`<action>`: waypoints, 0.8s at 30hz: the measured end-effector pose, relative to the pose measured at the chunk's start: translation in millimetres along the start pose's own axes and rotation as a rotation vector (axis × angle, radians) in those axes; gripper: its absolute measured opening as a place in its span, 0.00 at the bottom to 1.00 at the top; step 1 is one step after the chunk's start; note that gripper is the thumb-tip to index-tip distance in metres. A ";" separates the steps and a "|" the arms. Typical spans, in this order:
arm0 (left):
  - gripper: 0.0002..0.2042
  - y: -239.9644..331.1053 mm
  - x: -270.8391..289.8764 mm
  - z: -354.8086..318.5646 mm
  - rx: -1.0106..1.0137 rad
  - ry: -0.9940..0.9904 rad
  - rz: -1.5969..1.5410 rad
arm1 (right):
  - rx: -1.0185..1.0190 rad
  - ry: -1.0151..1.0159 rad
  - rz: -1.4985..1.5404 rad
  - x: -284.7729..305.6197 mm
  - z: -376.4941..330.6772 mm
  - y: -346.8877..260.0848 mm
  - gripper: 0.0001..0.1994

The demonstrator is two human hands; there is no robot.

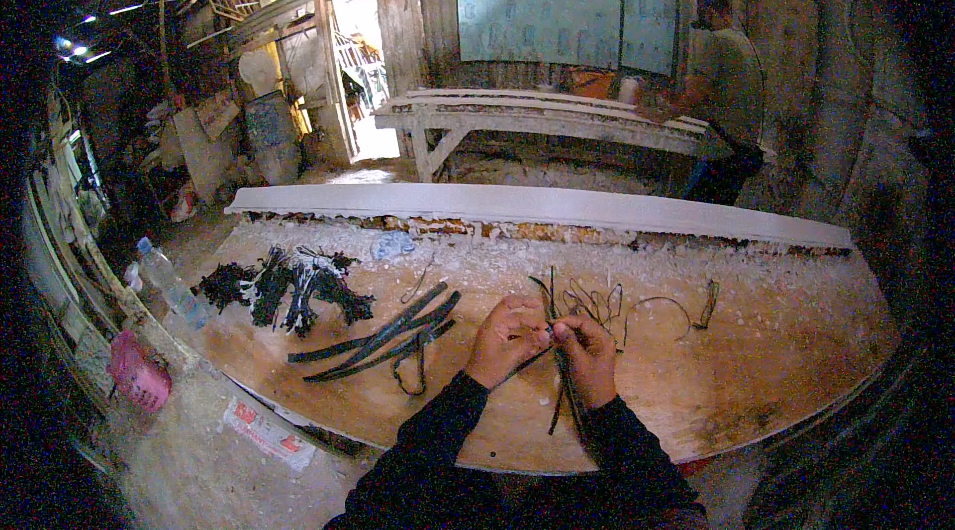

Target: The person repeatedly picks up thin black strips from a wooden workbench and ties them into small bundles by hand. The hands enter from the lower frame and manipulate the strips on the table surface. A second person works in the background at a separate bench.

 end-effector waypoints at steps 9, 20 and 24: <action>0.22 2.8 -0.4 0.3 0.032 0.049 -0.021 | -0.021 -0.022 -0.032 -1.8 0.1 -1.9 0.08; 0.24 10.6 -6.0 1.0 -0.006 0.031 -0.003 | -0.354 -0.242 0.457 -9.3 2.5 14.3 0.08; 0.16 11.5 -4.9 1.0 -0.037 0.044 0.176 | -0.397 -0.270 0.550 -9.9 3.3 22.7 0.08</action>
Point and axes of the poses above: each hand's wrist, its own z-axis towards the middle knuckle, its own x-axis out of the back of the hand, y = z × x, the point moved 6 cm from there along z, towards the middle knuckle, and after that the axes turned 15 degrees about -x, right-handed, at the moved point
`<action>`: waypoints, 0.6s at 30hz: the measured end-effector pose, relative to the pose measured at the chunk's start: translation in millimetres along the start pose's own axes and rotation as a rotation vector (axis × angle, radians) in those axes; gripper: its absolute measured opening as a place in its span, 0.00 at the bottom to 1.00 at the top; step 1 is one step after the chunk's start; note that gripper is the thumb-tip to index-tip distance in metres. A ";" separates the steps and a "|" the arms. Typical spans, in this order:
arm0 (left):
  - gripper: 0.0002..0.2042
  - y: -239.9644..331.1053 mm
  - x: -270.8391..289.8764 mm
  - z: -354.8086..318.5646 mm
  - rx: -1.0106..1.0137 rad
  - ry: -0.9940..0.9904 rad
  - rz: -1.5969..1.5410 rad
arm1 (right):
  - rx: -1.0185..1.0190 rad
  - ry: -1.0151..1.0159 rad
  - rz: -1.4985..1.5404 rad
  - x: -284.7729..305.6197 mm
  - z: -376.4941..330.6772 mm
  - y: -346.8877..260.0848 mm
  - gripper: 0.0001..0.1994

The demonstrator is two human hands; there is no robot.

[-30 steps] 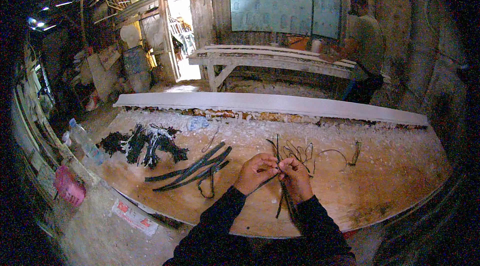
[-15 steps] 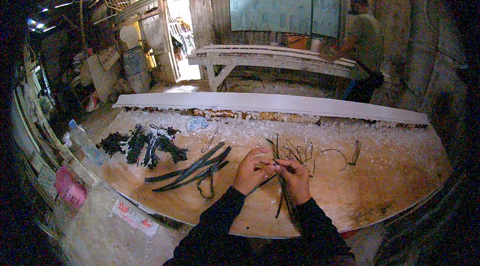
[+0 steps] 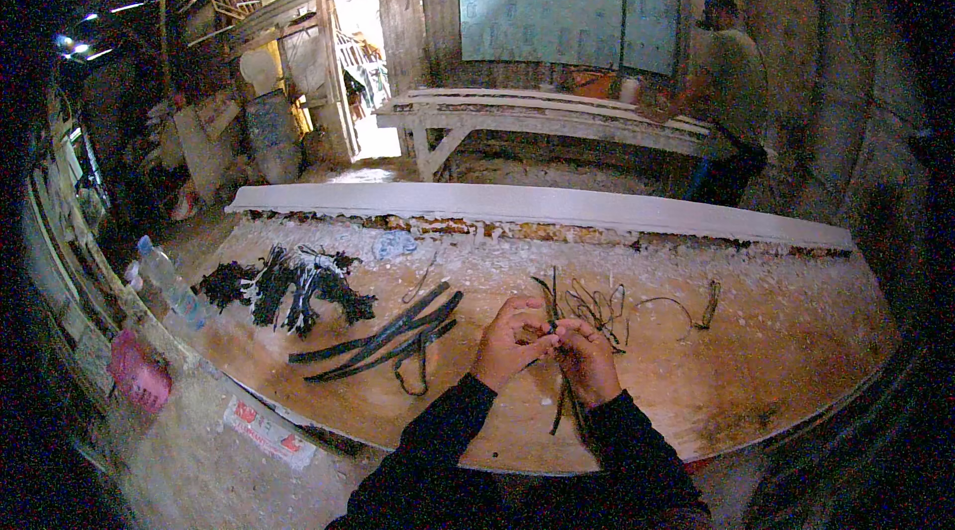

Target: The person repeatedly picks up thin black strips from a wooden workbench and ties them into small bundles by hand. The hands enter from the lower frame and manipulate the strips on the table surface. A second person works in the background at a separate bench.

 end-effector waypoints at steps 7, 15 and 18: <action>0.10 -3.8 -4.6 -1.2 -0.251 -0.020 0.194 | -0.005 0.031 0.056 0.3 -0.4 1.2 0.07; 0.20 3.9 -5.9 -4.9 -0.218 -0.110 0.359 | -0.120 0.036 0.113 -7.9 -8.1 0.3 0.05; 0.20 9.3 -7.3 -0.6 -0.294 -0.123 0.419 | -0.024 0.043 0.013 -11.4 -8.0 -4.8 0.05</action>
Point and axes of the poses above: each hand's wrist, its own z-axis towards the middle knuckle, its own x-axis out of the back of the hand, y = z × x, the point moved 6 cm from there along z, towards the middle knuckle, and after that the axes turned 15 degrees about -x, right-handed, at the moved point
